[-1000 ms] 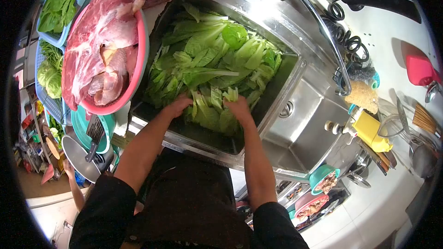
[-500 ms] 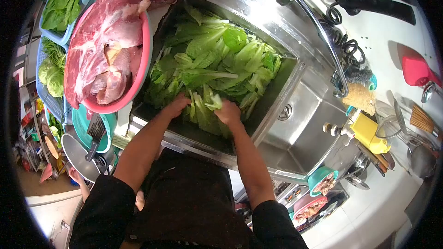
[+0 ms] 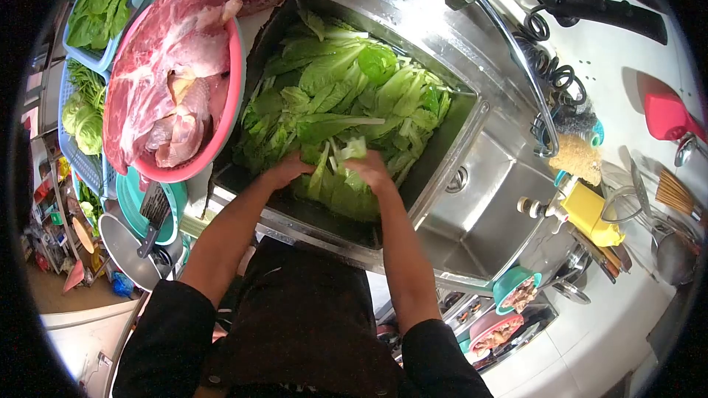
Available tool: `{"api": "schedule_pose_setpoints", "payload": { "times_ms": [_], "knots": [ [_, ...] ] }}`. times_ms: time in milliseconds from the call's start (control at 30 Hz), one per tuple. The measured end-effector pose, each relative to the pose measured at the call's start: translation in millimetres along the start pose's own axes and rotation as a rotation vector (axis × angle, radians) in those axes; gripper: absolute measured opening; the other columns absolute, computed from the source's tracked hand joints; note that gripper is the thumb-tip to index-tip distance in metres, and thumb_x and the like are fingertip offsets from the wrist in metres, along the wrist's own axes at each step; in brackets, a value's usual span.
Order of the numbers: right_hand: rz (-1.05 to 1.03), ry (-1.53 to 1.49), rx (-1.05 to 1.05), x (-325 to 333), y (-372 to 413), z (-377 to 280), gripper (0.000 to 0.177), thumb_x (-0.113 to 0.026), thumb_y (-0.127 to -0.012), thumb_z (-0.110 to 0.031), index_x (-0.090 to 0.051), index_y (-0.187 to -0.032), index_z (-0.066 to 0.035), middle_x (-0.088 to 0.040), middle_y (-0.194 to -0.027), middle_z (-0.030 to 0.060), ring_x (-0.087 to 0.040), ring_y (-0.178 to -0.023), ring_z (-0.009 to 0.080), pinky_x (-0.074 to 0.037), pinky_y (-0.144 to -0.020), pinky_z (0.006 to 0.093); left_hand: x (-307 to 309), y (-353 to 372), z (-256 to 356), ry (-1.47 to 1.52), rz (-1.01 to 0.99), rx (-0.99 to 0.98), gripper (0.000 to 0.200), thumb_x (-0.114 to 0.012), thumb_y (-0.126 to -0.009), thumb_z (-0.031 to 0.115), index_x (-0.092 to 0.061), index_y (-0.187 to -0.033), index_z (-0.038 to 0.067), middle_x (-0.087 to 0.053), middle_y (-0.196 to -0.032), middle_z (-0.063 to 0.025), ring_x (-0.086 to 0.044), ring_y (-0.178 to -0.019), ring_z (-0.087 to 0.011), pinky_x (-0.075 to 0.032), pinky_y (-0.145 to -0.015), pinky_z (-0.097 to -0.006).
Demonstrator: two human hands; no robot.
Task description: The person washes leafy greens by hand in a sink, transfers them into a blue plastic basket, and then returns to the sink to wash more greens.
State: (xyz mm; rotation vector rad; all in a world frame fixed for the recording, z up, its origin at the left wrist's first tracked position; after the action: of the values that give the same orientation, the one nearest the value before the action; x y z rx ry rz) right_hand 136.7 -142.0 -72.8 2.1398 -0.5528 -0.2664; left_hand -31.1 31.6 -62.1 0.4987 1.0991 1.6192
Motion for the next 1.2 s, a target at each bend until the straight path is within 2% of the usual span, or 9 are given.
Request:
{"api": "schedule_pose_setpoints", "payload": {
  "times_ms": [233, 333, 533, 633, 800, 933, 1033, 1133, 1200],
  "knots": [
    [0.127, -0.054, 0.098, 11.3, 7.1, -3.9, 0.035, -0.076, -0.076, -0.017, -0.068, -0.105, -0.001, -0.069, -0.092, 0.0092, -0.064, -0.079, 0.0191, -0.049, -0.070, 0.0374, -9.0, 13.5, 35.1, -0.228, 0.234, 0.034, 0.055, -0.077, -0.077, 0.023, -0.058, -0.123, -0.002, -0.065, -0.110, -0.0128, -0.061, -0.102, -0.0244, -0.047, -0.089, -0.0374],
    [0.075, -0.091, 0.151, -12.6, 3.0, -15.7, 0.038, -0.075, -0.076, -0.016, -0.065, -0.109, 0.000, -0.068, -0.094, 0.0086, -0.062, -0.082, 0.0178, -0.049, -0.071, 0.0371, -21.3, -39.7, -20.9, -0.099, 0.227, -0.051, 0.060, -0.077, -0.077, 0.025, -0.056, -0.125, -0.003, -0.064, -0.113, -0.0148, -0.061, -0.103, -0.0262, -0.047, -0.090, -0.0378],
    [0.064, 0.121, 0.032, 2.1, 12.2, -19.0, 0.035, -0.075, -0.075, -0.019, -0.066, -0.102, 0.001, -0.066, -0.087, 0.0053, -0.058, -0.078, 0.0166, -0.047, -0.072, 0.0360, -24.1, -15.1, -1.9, 0.016, 0.194, -0.002, 0.064, -0.074, -0.077, 0.022, -0.050, -0.130, -0.004, -0.061, -0.118, -0.0173, -0.059, -0.107, -0.0293, -0.045, -0.092, -0.0399],
    [0.058, 0.127, 0.031, 19.6, 34.2, -21.8, 0.036, -0.074, -0.073, -0.023, -0.067, -0.099, 0.001, -0.066, -0.086, 0.0055, -0.059, -0.077, 0.0170, -0.047, -0.071, 0.0361, -8.1, -16.3, -17.5, 0.131, 0.350, 0.022, 0.066, -0.072, -0.076, 0.021, -0.049, -0.132, -0.004, -0.058, -0.124, -0.0188, -0.056, -0.113, -0.0296, -0.044, -0.094, -0.0398],
    [0.206, 0.355, 0.071, 26.5, 56.0, -46.3, 0.036, -0.076, -0.073, -0.025, -0.066, -0.095, 0.002, -0.065, -0.076, 0.0101, -0.060, -0.068, 0.0195, -0.047, -0.065, 0.0386, 6.9, -10.0, -6.0, 0.242, 0.185, -0.033, 0.069, -0.070, -0.073, 0.020, -0.048, -0.135, -0.002, -0.051, -0.132, -0.0184, -0.051, -0.118, -0.0295, -0.043, -0.097, -0.0388],
    [0.262, 0.225, 0.089, 10.4, 22.1, -51.8, 0.034, -0.081, -0.072, -0.026, -0.068, -0.083, 0.003, -0.065, -0.071, 0.0107, -0.059, -0.062, 0.0208, -0.045, -0.058, 0.0392, -15.2, 33.9, 51.6, 0.350, 0.014, 0.106, 0.076, -0.069, -0.071, 0.019, -0.043, -0.139, -0.001, -0.050, -0.133, -0.0193, -0.050, -0.118, -0.0305, -0.042, -0.098, -0.0377],
    [0.211, 0.116, -0.027, -0.4, -27.4, -32.6, 0.033, -0.083, -0.070, -0.025, -0.067, -0.074, 0.004, -0.063, -0.068, 0.0097, -0.058, -0.059, 0.0211, -0.043, -0.055, 0.0395, -5.4, -41.9, -21.9, 0.074, -0.249, 0.024, 0.090, -0.069, -0.070, 0.022, -0.030, -0.147, -0.001, -0.042, -0.141, -0.0232, -0.048, -0.122, -0.0330, -0.041, -0.097, -0.0392],
    [0.176, 0.067, -0.071, -5.3, -30.9, -38.5, 0.032, -0.082, -0.069, -0.022, -0.066, -0.071, 0.005, -0.062, -0.068, 0.0093, -0.057, -0.059, 0.0210, -0.043, -0.054, 0.0395, -22.2, 4.9, 16.3, -0.036, 0.066, 0.235, 0.063, -0.062, -0.073, 0.012, -0.052, -0.134, 0.001, -0.061, -0.119, -0.0147, -0.053, -0.116, -0.0241, -0.039, -0.099, -0.0343],
    [0.133, 0.026, -0.051, 6.7, -32.9, -26.1, 0.030, -0.081, -0.069, -0.020, -0.067, -0.076, 0.005, -0.063, -0.070, 0.0097, -0.058, -0.060, 0.0209, -0.043, -0.055, 0.0396, -24.4, 10.1, 25.4, -0.005, -0.077, 0.149, 0.074, -0.065, -0.072, 0.013, -0.041, -0.141, -0.001, -0.054, -0.128, -0.0160, -0.051, -0.119, -0.0266, -0.040, -0.099, -0.0371]
  ]
}}
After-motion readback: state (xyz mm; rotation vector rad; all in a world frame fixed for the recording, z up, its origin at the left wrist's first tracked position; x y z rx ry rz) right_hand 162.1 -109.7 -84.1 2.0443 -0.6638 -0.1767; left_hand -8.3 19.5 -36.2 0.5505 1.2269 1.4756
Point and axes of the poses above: each hand's wrist, its own y-axis away from the middle knuckle, its own x-axis out of the back of the hand, z = x × y, the point moved 4 cm from there along -y, towards the middle knuckle
